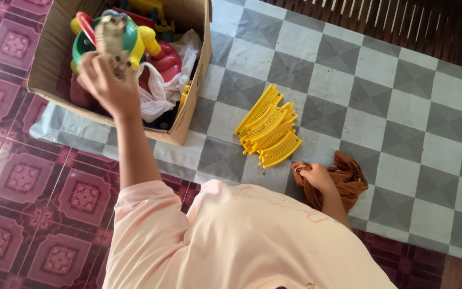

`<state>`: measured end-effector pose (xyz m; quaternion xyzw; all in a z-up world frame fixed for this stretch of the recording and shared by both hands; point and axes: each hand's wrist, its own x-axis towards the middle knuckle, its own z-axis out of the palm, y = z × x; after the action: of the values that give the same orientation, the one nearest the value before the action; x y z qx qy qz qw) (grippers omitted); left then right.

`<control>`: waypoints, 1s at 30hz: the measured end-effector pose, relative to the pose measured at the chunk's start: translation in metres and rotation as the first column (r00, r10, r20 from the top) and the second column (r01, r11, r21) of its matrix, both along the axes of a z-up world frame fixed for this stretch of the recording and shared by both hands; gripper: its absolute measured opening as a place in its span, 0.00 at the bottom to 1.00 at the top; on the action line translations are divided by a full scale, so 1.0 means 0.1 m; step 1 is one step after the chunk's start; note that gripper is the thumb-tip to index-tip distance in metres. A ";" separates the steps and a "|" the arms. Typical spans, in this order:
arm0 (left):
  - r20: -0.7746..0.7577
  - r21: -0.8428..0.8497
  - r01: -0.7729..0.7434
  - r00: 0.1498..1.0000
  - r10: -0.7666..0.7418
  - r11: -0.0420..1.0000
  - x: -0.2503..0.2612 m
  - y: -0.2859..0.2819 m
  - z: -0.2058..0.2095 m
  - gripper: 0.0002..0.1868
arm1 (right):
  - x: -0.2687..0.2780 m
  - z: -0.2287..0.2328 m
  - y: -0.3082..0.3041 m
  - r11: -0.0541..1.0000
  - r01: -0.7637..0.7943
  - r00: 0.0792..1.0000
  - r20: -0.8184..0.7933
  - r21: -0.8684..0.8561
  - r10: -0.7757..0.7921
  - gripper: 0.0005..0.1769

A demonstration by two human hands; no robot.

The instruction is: The person wipes several yellow plastic track pieces and toy animal figurines with a brown cloth, picking them up from a table and placing them back down before returning to a cardboard box to retrieve more items.

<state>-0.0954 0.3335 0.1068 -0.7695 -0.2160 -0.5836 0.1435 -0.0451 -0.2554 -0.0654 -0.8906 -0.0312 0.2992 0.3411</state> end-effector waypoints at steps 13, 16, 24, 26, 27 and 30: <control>0.833 -0.553 0.547 0.397 -0.386 -0.629 0.49 -2.39 -0.13 0.17 | 0.18 1.24 0.15 0.520 0.287 0.936 -0.121 0.805 -0.329 0.18; 0.738 -0.666 0.371 0.451 -0.502 -0.647 0.59 -2.89 -0.45 0.17 | 0.23 1.46 0.35 -0.109 0.155 0.879 -0.187 0.982 -0.439 0.09; 0.492 -0.865 0.378 0.518 -0.700 -0.329 0.57 -3.61 -0.69 0.22 | -0.06 1.59 1.18 0.863 -0.083 0.414 0.805 0.499 -0.425 0.21; 0.473 -0.881 0.296 0.564 -0.677 -0.369 0.53 -3.65 -0.63 0.23 | -0.18 1.64 1.28 1.000 0.008 0.198 0.980 0.026 -0.027 0.28; 0.473 -0.881 0.283 0.572 -0.670 -0.380 0.52 -3.64 -0.60 0.24 | -0.23 1.65 1.33 0.993 -0.087 0.243 0.968 0.083 -0.059 0.27; 0.526 -0.850 0.340 0.550 -0.649 -0.402 0.53 -3.57 -0.61 0.24 | -0.22 1.67 1.31 0.949 -0.249 0.367 0.926 0.196 -0.095 0.25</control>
<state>-0.0427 -0.0233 0.0460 -0.6766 -0.1524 -0.1430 -0.7061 -0.0668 -0.1245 0.1016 -0.8375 -0.3047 -0.2450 0.3818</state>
